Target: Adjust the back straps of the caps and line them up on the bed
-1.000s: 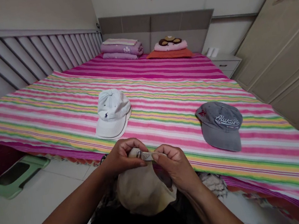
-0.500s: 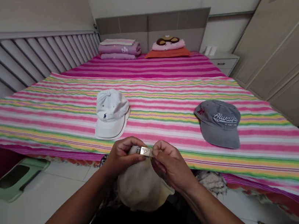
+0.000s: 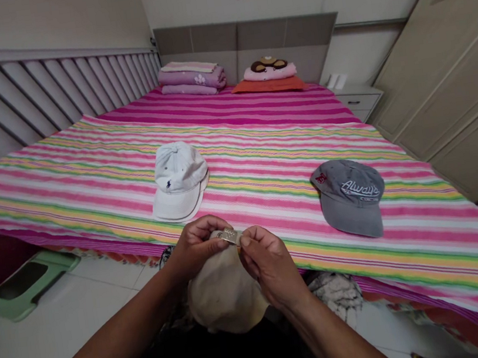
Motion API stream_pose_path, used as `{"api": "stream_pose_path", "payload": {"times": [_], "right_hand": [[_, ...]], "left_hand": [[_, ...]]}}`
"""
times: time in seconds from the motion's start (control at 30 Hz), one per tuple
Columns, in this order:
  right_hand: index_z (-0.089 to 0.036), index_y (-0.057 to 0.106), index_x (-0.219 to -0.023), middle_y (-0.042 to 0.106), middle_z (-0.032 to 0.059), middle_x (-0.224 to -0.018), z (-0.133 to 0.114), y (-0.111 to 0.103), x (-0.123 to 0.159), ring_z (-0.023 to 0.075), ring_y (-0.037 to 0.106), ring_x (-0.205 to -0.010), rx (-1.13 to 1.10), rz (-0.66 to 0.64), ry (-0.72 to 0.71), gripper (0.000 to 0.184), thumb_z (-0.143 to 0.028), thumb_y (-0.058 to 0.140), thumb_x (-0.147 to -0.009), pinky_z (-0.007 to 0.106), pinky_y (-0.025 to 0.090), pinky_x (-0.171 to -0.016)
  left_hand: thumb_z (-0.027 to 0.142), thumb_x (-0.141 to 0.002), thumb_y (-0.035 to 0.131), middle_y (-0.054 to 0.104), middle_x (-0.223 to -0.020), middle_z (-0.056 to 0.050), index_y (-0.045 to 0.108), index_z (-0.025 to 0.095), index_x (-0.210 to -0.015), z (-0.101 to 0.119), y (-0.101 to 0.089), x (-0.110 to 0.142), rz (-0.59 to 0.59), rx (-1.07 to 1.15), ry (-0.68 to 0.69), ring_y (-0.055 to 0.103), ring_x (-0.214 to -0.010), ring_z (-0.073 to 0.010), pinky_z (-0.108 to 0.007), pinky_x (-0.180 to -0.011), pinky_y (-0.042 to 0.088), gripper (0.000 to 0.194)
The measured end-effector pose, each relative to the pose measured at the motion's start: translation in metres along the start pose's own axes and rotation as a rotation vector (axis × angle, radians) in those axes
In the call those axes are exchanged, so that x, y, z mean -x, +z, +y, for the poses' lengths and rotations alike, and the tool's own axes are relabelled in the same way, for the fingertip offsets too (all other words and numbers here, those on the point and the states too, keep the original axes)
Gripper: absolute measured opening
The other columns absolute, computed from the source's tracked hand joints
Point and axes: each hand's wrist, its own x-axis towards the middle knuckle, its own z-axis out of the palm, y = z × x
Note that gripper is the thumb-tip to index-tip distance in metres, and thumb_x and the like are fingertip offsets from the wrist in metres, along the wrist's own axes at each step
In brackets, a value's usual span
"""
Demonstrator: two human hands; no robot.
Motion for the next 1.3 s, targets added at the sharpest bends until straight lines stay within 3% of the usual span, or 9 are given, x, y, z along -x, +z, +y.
{"api": "stream_pose_path", "payload": {"times": [0.2,0.43,1.3], "right_hand": [[-0.017,0.046,-0.062,0.039,-0.0081,-0.046,0.002,0.002,-0.002,0.002,0.022,-0.036,-0.001,0.057,0.017,0.026,-0.035,0.062,-0.07,0.017,0.012,-0.036],[-0.017,0.045,-0.061,0.037,-0.0087,-0.043,0.004,0.002,-0.003,0.0025,0.021,-0.035,0.056,0.096,0.035,0.026,-0.035,0.061,-0.069,0.018,0.01,-0.036],[-0.018,0.043,-0.058,0.036,-0.0093,-0.041,0.008,0.001,-0.008,0.0027,0.022,-0.033,0.034,0.16,0.038,0.027,-0.034,0.061,-0.068,0.017,0.013,-0.035]], "left_hand": [[0.021,-0.059,0.072,0.063,-0.067,0.0,0.06,0.013,-0.077,-0.006,0.007,0.0,0.019,0.292,-0.121,0.055,-0.058,-0.0073,-0.019,-0.059,0.041,0.023],[0.023,-0.055,0.074,0.063,-0.064,0.0,0.058,0.012,-0.074,-0.012,0.01,-0.001,0.045,0.424,-0.188,0.056,-0.053,-0.0084,-0.021,-0.055,0.043,0.027],[0.019,-0.052,0.076,0.064,-0.069,0.0,0.059,0.012,-0.071,-0.018,0.007,-0.004,0.107,0.258,-0.122,0.056,-0.06,-0.0086,-0.022,-0.061,0.043,0.026]]}}
